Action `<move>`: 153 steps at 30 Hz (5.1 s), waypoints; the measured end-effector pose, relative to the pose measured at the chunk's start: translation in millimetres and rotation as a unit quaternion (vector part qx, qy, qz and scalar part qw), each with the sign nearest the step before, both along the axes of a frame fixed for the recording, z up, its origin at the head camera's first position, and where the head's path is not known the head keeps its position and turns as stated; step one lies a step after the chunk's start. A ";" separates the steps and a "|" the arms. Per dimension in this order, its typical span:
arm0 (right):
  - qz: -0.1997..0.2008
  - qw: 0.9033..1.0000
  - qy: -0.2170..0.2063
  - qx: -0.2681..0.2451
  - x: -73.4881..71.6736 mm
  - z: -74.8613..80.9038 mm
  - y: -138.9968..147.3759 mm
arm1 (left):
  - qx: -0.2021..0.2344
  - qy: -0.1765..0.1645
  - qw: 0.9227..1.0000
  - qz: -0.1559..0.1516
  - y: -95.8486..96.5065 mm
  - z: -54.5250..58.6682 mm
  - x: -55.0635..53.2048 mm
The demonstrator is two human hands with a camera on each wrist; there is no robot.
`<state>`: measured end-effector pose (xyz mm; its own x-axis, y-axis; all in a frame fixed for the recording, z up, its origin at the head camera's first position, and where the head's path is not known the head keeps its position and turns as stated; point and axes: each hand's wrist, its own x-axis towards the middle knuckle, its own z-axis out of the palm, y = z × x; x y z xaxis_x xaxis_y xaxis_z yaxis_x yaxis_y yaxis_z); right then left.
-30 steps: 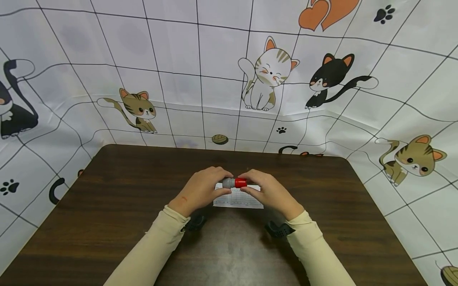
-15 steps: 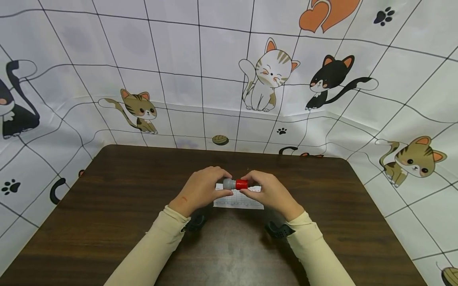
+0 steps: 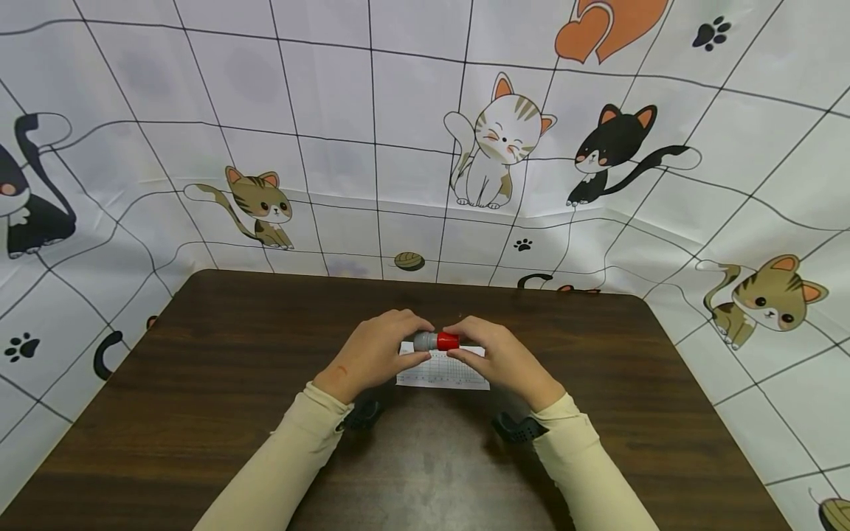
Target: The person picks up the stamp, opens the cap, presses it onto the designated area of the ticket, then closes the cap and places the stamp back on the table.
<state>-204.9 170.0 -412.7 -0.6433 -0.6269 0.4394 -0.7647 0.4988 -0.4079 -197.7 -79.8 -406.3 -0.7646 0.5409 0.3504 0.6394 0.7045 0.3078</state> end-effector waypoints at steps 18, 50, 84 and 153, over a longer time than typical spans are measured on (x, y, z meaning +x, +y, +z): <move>-0.026 0.999 -0.031 -0.020 6.1 1.0 -3.4 | 0.004 0.011 1.000 0.018 1.2 -1.1 1.9; 0.001 1.000 -0.004 -0.027 8.7 7.6 1.0 | 0.042 0.079 0.996 -0.030 2.0 -1.3 2.2; -0.009 0.999 0.004 -0.047 10.6 4.0 -2.7 | 0.064 0.108 0.991 -0.039 3.2 -2.9 2.9; 0.015 0.994 0.093 -0.049 6.1 15.5 -0.4 | 0.075 0.113 0.989 -0.054 -2.8 7.6 0.7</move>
